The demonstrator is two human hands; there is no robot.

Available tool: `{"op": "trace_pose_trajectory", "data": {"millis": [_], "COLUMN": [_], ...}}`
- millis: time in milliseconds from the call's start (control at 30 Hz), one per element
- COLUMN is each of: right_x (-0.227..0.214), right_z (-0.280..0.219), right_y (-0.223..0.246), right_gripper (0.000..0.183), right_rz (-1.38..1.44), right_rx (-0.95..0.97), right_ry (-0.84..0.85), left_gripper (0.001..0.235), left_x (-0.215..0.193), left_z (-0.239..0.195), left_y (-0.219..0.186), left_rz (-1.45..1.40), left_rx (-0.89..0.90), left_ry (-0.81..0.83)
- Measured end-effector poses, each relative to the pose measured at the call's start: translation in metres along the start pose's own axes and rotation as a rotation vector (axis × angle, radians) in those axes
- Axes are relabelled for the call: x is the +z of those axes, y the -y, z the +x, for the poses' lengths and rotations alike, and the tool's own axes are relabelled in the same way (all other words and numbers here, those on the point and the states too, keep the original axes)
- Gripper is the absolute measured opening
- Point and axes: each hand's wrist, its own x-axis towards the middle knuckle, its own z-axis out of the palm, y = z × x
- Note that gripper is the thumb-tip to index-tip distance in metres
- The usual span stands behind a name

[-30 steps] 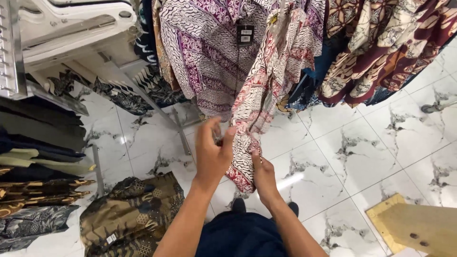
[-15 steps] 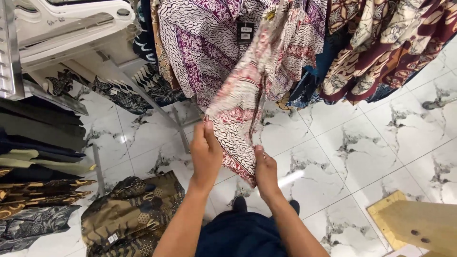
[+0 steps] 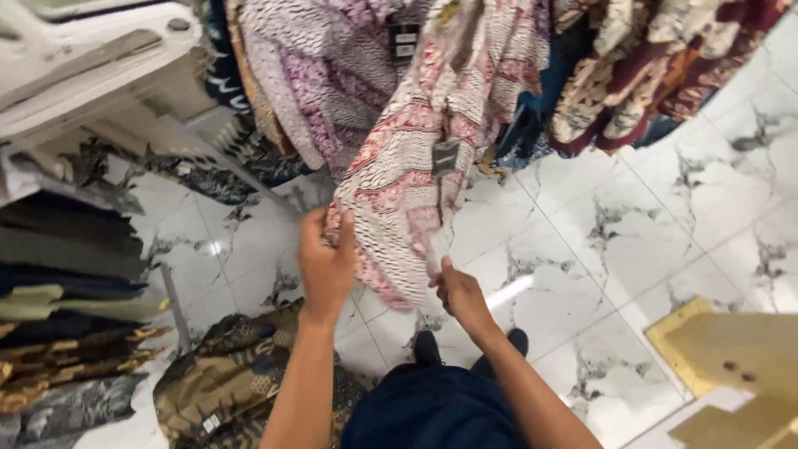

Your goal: The person is organizing shirts on a clothing rack, taking them off hangers to inspect them and then hanging them back up.

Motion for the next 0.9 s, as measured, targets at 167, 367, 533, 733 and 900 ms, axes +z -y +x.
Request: {"op": "trace_pose_trajectory", "data": {"millis": [167, 367, 533, 733, 900], "right_x": [-0.054, -0.084, -0.088, -0.085, -0.111], "right_z": [0.009, -0.035, -0.004, 0.038, 0.083], "right_y": [-0.101, -0.124, -0.117, -0.077, -0.019], "right_gripper": [0.062, 0.046, 0.037, 0.030, 0.044], "right_rz": [-0.166, -0.554, -0.513, -0.465, -0.497], "right_rx": [0.134, 0.337, 0.279, 0.206, 0.296], "right_ry": [-0.127, -0.067, -0.018, 0.117, 0.215], "left_gripper": [0.068, 0.082, 0.068, 0.066, 0.072], "left_x": [-0.004, 0.020, 0.057, 0.080, 0.106], "left_z": [-0.001, -0.053, -0.069, -0.025, 0.000], "left_y": [0.082, 0.206, 0.190, 0.117, 0.118], "left_rz": [0.180, -0.025, 0.050, -0.070, -0.125], "left_rx": [0.105, -0.993, -0.918, -0.895, -0.861], "left_ry": [-0.210, -0.067, 0.327, 0.245, 0.078]}}
